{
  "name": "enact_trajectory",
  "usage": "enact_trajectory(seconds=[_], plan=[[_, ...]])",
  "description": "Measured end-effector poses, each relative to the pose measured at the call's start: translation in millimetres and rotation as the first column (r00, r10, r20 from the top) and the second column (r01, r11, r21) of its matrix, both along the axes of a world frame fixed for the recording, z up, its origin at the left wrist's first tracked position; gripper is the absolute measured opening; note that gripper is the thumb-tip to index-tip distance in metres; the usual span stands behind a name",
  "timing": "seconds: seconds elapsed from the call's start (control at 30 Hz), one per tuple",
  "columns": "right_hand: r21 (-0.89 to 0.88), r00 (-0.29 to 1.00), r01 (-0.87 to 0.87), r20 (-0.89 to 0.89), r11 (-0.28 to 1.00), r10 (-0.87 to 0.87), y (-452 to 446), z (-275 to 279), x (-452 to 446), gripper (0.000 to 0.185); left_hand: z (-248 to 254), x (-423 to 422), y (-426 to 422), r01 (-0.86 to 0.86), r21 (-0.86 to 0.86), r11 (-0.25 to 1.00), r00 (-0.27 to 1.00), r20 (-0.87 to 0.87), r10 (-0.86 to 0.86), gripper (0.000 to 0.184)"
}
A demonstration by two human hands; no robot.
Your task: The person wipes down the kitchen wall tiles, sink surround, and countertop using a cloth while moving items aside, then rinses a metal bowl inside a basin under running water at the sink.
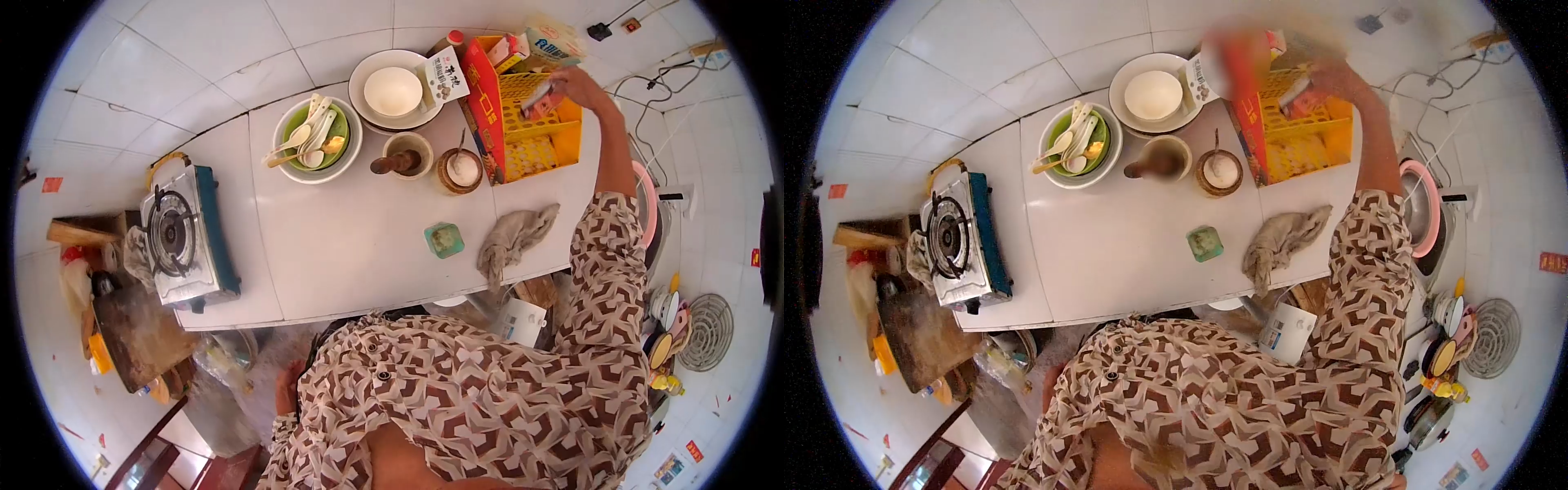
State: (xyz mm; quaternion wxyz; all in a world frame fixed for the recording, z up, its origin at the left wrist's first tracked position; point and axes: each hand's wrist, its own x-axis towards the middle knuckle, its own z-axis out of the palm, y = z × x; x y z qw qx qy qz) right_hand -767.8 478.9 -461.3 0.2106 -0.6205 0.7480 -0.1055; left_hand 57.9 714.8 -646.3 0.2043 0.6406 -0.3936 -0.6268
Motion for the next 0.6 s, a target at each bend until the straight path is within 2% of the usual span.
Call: enact_trajectory(seconds=[0.07,0.13,0.17,0.2,0.27,0.33,0.37,0.4,0.43,0.47,0.5,0.57,0.6], plan=[[0.173,0.998,-0.064,-0.006,0.983,0.066,-23.1,-50.2,-34.0,0.019,-8.0,6.7,-1.2,0.052,-0.027,0.998,0.998,0.039,-0.051,0.033],[-0.081,0.998,0.023,0.056,0.996,-0.019,-38.3,-104.4,-48.8,0.015,-24.2,18.5,1.2,0.039,-0.01,0.999,0.998,0.039,-0.038,0.033],[-0.202,0.994,0.074,0.098,0.977,-0.055,-42.8,-118.5,-50.5,0.013,-30.4,23.0,3.6,-0.049,0.035,0.998,0.999,-0.021,0.049,0.031],[-0.21,0.983,0.141,0.143,0.967,-0.112,-42.7,-114.8,-39.8,0.014,-36.4,27.5,5.9,-0.136,0.081,0.987,0.987,-0.076,0.142,0.03],[-0.215,0.945,0.278,0.235,0.936,-0.227,-36.1,-99.0,-7.4,0.019,-7.6,-1.5,1.5,-0.444,0.295,0.846,0.848,-0.167,0.503,0.037],[-0.429,0.933,0.351,0.234,0.832,-0.273,-32.6,-123.6,-11.7,0.024,-46.2,34.3,7.7,-0.248,0.267,0.931,0.967,0.016,0.253,0.035],[-0.528,0.926,0.376,0.237,0.761,-0.293,-31.6,-131.6,-13.0,0.027,-61.0,48.3,13.5,-0.212,0.263,0.941,0.977,0.028,0.212,0.035],[-0.608,0.922,0.373,0.154,0.701,-0.356,-27.5,-117.9,2.8,0.028,-71.1,57.5,17.1,-0.176,0.258,0.95,0.984,0.041,0.172,0.034],[-0.684,0.903,0.356,0.077,0.637,-0.422,-19.6,-106.7,21.0,0.03,-80.1,66.0,24.4,-0.212,0.25,0.945,0.974,-0.026,0.225,0.034],[-0.751,0.871,0.33,0.009,0.571,-0.491,-14.0,-98.6,39.4,0.031,-25.6,22.4,11.2,0.04,0.022,0.999,0.999,0.023,-0.04,0.034],[-0.79,0.921,0.212,-0.036,0.575,-0.388,-13.9,-99.7,47.3,0.032,35.7,-28.0,-5.4,0.259,-0.215,0.942,0.962,0.149,-0.23,0.035],[-0.846,0.973,-0.03,-0.146,0.532,-0.176,-17.2,-102.9,58.1,0.033,29.1,-22.6,-5.7,0.19,-0.112,0.975,0.976,0.127,-0.176,0.037],[-0.802,0.992,-0.101,-0.129,0.588,-0.006,-24.5,-111.1,66.3,0.035,26.7,-20.6,-5.6,0.157,-0.059,0.986,0.982,0.119,-0.149,0.039]])
